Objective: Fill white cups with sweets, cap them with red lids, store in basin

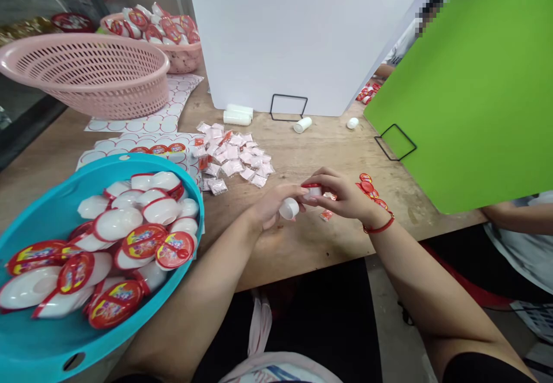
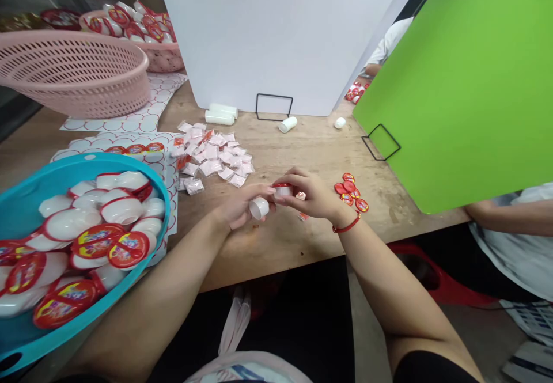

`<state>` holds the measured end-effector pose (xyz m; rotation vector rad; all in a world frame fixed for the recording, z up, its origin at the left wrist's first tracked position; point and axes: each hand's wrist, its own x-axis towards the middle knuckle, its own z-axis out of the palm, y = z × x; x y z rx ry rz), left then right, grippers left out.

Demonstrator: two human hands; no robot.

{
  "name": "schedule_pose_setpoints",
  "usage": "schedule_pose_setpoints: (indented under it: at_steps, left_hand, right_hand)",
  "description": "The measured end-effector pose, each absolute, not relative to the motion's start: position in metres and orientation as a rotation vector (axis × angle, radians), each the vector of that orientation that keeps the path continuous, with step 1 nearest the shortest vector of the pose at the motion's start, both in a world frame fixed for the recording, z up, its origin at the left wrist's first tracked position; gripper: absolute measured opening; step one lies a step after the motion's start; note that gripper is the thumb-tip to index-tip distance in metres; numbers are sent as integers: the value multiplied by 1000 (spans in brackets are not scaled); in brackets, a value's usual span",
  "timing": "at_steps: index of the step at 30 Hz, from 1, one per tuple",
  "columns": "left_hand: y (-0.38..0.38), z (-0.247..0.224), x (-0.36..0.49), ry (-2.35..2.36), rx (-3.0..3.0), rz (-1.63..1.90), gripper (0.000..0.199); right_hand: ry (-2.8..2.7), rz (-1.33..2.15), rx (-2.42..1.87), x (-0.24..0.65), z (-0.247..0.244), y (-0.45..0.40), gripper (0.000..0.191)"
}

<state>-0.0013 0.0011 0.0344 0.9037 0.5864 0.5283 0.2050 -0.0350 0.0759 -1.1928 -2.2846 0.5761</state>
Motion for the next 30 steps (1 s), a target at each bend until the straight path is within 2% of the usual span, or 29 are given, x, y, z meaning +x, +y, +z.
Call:
schedule_pose_setpoints:
  at_steps: [2,7,11,18,24,28,30]
  left_hand:
    - [1,32,-2,535,896,509,24]
    - [-1,26,2,456,928,511,39]
    - [-2,25,6,481,969,534,45]
    - [-7,23,9,643,1189,656,41]
    - [-21,21,13,866,1462,850,24]
    - [-23,21,21,811,1169,953,43]
    - [-18,19,24,758,896,1043,53]
  right_hand:
    - [-2249,560,-1212,207,76,-38,31]
    - [-2257,466,-1163,207,77,-47,43]
    - [-2229,344,-1188,205,75,-51,34]
    - [-2331,133,-1155,201,67,-51,31]
    - [-2360,142,-1274,190,63,-54,24]
    - [-2218,147,-1385,187,66,-46,20]
    - [-2026,135,-1395,178,74,-39,26]
